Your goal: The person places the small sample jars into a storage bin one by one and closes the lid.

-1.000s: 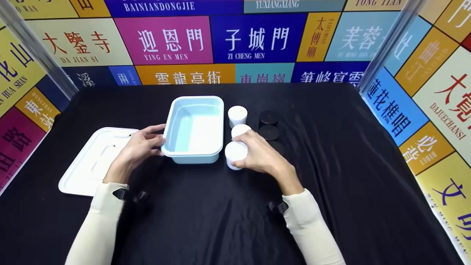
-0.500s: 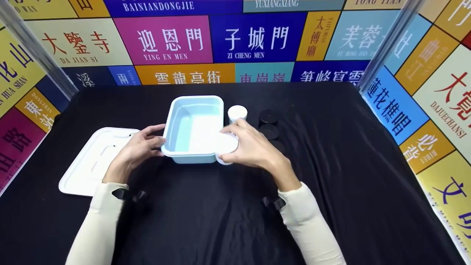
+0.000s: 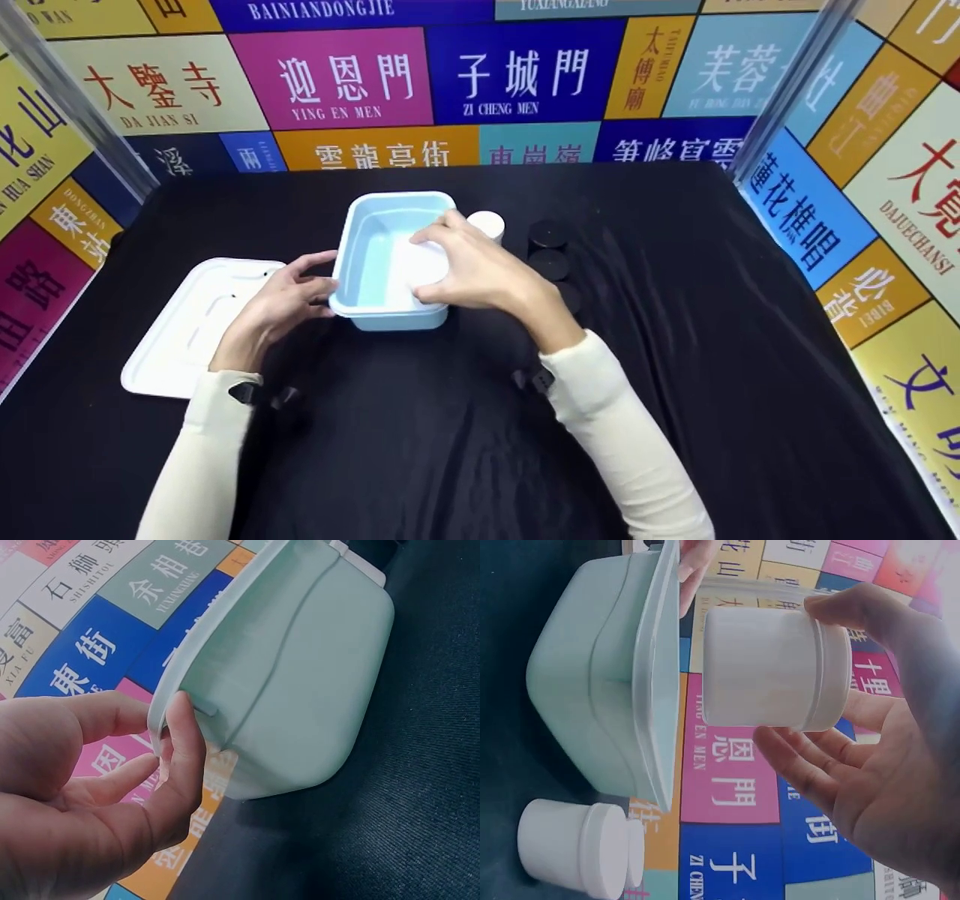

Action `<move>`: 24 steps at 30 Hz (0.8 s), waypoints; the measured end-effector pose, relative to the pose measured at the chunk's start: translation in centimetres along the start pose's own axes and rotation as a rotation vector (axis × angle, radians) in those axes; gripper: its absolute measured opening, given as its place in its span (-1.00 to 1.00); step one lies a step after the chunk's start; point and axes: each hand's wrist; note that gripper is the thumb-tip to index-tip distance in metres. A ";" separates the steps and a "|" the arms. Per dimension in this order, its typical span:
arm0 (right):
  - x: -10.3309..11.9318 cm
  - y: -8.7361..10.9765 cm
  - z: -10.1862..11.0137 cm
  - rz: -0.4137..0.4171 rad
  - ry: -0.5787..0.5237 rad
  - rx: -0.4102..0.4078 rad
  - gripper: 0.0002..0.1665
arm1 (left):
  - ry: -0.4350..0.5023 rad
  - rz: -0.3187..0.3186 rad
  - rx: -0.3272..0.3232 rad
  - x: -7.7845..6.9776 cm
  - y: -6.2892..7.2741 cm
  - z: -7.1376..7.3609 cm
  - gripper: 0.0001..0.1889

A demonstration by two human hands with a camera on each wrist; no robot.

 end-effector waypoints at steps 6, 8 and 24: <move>0.2 -2.6 -0.5 -0.009 -0.008 0.086 -0.24 | 0.000 0.008 -0.003 0.0 0.0 0.1 -0.36; 0.2 -3.4 -0.7 -0.017 -0.017 0.117 -0.24 | 0.003 0.013 -0.004 0.0 0.0 0.1 -0.37; 0.2 -7.7 -3.4 0.026 0.026 0.263 -0.23 | -0.006 0.019 0.014 0.1 -0.1 0.4 -0.37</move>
Point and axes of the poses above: each hand's wrist, its own y-axis away from the middle knuckle, its own z-axis out of the back of the hand, x = y × z, and after that the axes turned 12 degrees about z, right-handed
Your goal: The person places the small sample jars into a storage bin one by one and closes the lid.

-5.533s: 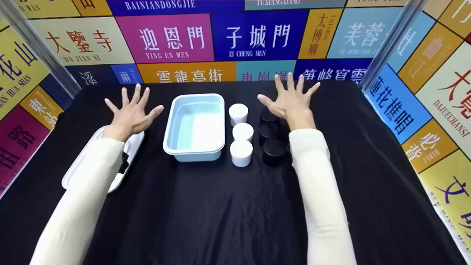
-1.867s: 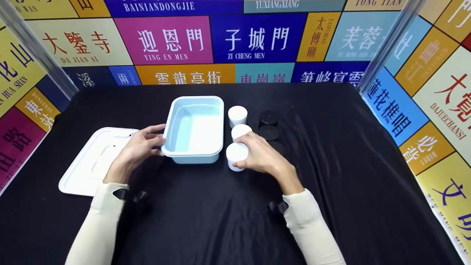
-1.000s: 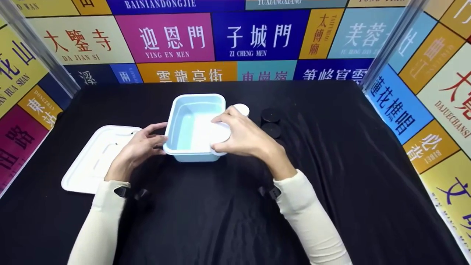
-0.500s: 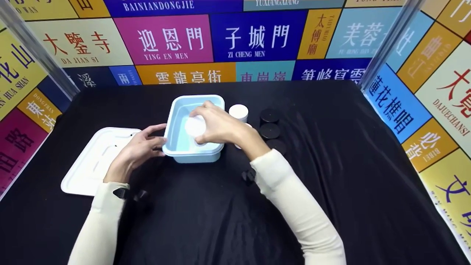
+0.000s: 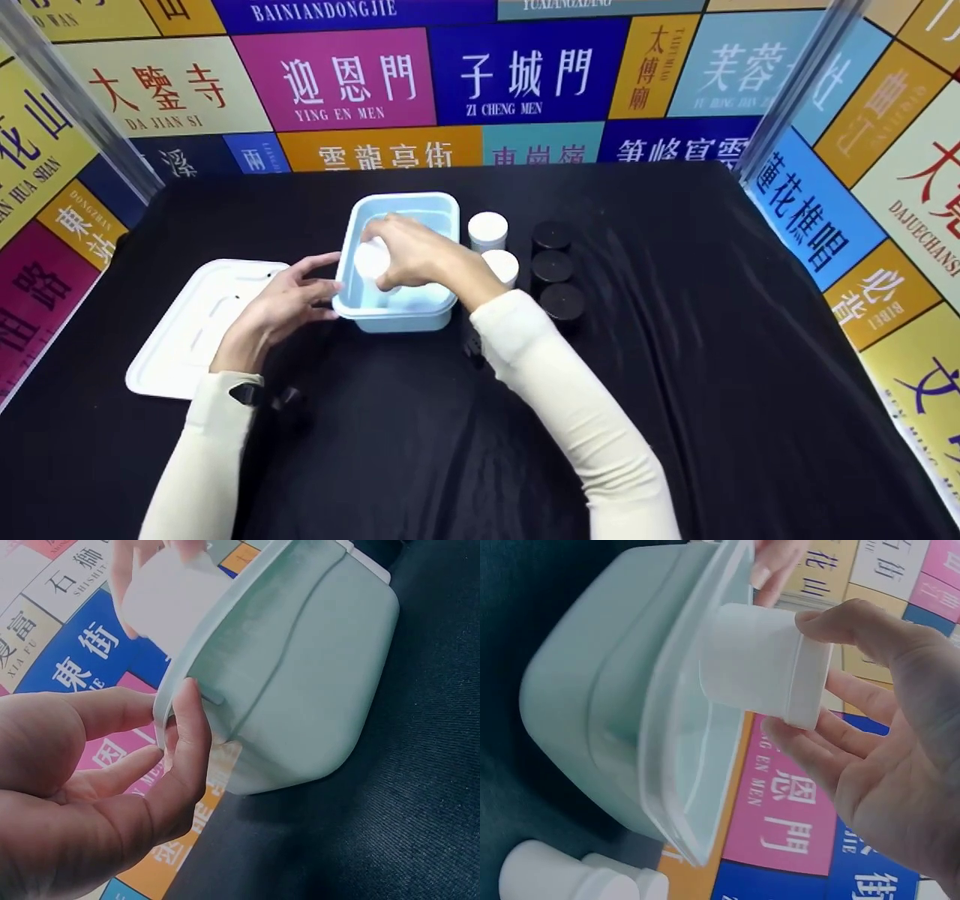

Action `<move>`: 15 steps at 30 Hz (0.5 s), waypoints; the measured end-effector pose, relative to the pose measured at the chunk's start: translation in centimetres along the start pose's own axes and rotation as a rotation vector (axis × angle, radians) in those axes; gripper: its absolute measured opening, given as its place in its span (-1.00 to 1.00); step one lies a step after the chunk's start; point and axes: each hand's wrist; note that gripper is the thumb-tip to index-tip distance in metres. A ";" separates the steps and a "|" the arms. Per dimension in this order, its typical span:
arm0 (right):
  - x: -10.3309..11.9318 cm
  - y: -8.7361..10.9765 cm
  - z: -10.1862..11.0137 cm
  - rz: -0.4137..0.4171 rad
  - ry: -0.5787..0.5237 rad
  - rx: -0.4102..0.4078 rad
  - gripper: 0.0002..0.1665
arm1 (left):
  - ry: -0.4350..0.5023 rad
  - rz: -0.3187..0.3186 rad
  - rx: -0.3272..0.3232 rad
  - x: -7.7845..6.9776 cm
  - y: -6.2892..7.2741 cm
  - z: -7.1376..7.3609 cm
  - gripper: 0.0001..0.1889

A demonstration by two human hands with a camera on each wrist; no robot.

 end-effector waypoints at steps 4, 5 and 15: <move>-0.3 -0.9 -0.9 0.004 -0.003 0.023 -0.23 | -0.003 -0.001 0.002 -0.1 0.0 0.1 -0.37; -0.4 -1.1 -1.1 0.003 -0.004 0.027 -0.23 | -0.003 0.001 0.003 -0.1 0.0 0.1 -0.37; -0.8 -2.8 -2.9 -0.101 -0.024 0.079 -0.15 | -0.006 0.005 0.012 0.0 0.0 0.1 -0.37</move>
Point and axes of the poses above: each hand's wrist, its own y-axis away from the middle knuckle, its own z-axis out of the back of the hand, x = y × z, and after that the axes turned 12 degrees about z, right-handed
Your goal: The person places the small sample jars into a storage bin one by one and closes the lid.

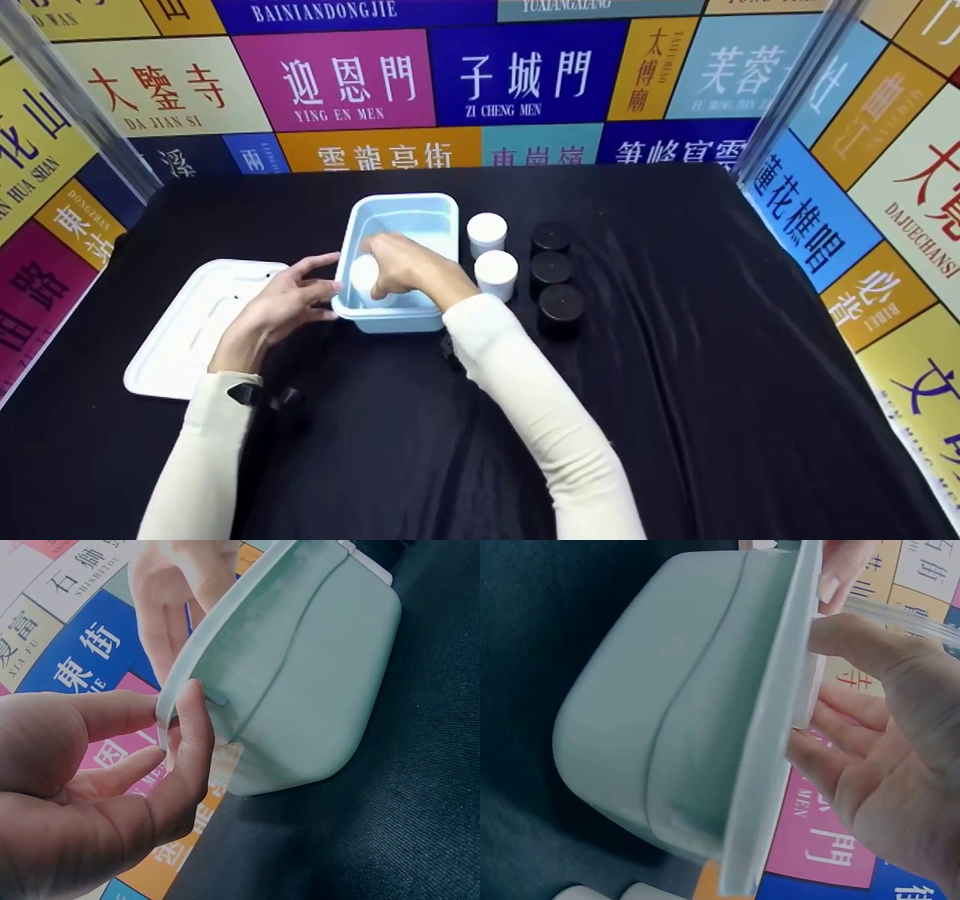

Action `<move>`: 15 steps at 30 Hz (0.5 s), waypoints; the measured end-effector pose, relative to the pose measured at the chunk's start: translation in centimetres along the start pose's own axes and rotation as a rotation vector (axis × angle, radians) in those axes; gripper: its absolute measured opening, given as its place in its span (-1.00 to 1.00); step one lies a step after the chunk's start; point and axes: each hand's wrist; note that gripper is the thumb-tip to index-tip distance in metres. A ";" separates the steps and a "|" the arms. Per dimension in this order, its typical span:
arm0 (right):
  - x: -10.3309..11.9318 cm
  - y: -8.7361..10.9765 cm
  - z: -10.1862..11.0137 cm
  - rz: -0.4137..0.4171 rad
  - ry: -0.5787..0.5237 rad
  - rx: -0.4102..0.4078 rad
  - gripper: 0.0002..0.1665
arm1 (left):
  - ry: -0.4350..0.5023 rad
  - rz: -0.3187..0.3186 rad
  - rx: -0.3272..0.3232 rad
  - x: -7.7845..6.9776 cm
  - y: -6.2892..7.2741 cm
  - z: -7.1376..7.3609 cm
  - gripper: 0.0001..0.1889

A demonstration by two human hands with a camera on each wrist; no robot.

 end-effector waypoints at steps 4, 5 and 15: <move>-0.3 -0.5 -0.5 -0.025 -0.009 0.023 -0.19 | 0.002 0.005 -0.007 0.0 -0.1 0.0 -0.37; -0.4 -0.5 -0.6 -0.025 -0.014 0.027 -0.21 | 0.002 0.004 -0.008 0.0 -0.1 0.0 -0.37; -1.0 -0.8 -1.6 0.021 0.000 0.036 -0.24 | -0.002 0.005 -0.014 0.0 0.0 -0.1 -0.37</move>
Point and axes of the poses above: each hand's wrist, its own y-axis away from the middle knuckle, its own z-axis out of the back of the hand, x = y × z, and after that the axes turned 12 degrees about z, right-handed
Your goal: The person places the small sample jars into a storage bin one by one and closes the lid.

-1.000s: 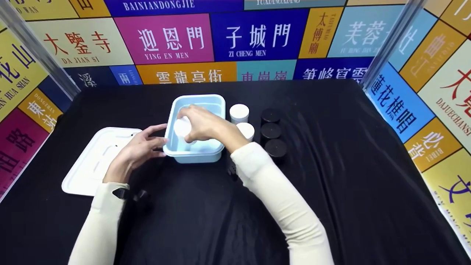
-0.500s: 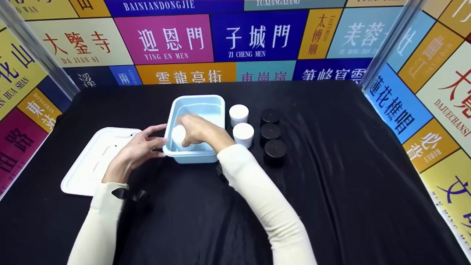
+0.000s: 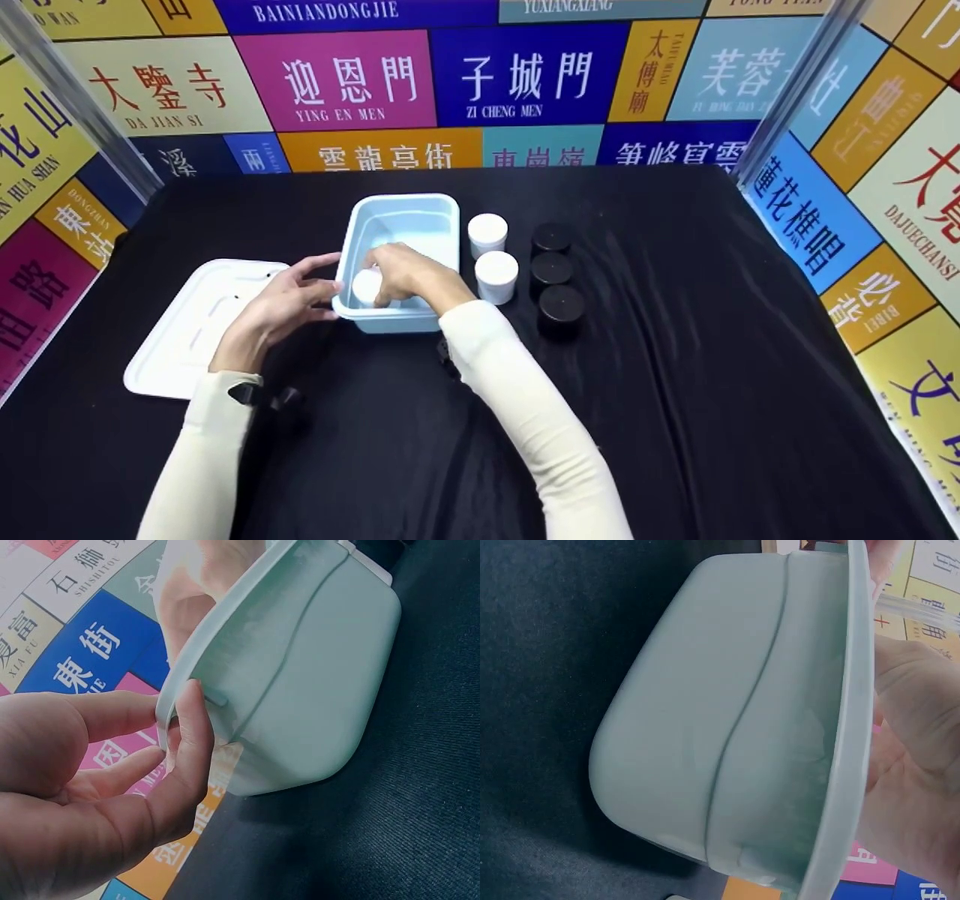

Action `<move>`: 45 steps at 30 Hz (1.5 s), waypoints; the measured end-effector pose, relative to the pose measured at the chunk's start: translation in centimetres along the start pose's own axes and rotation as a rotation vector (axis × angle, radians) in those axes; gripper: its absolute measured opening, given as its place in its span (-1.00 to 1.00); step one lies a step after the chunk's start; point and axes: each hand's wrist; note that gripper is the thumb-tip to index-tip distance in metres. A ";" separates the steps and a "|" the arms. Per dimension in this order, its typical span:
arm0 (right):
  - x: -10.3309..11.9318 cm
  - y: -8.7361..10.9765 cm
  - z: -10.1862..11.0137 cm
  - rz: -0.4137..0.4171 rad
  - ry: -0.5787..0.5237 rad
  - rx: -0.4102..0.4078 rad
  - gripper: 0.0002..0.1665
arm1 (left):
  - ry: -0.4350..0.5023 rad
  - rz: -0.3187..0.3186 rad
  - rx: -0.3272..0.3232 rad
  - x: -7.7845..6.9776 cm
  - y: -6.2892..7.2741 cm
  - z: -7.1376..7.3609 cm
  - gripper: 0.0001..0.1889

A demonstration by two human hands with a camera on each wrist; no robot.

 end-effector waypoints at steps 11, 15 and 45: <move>-0.3 0.4 -0.3 0.024 -0.022 -0.023 -0.24 | 0.005 -0.005 0.003 0.0 0.0 0.0 -0.37; -0.4 0.9 0.0 0.014 -0.061 -0.043 -0.20 | 0.008 -0.010 0.012 0.1 0.0 0.0 -0.36; -2.4 10.5 4.3 -0.037 -0.242 -0.558 -0.38 | 0.020 -0.023 0.030 0.0 0.1 0.0 -0.37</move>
Point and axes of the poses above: each hand's wrist, its own y-axis away from the middle knuckle, its own z-axis out of the back of the hand, x = y × z, and after that the axes turned 12 degrees about z, right-handed
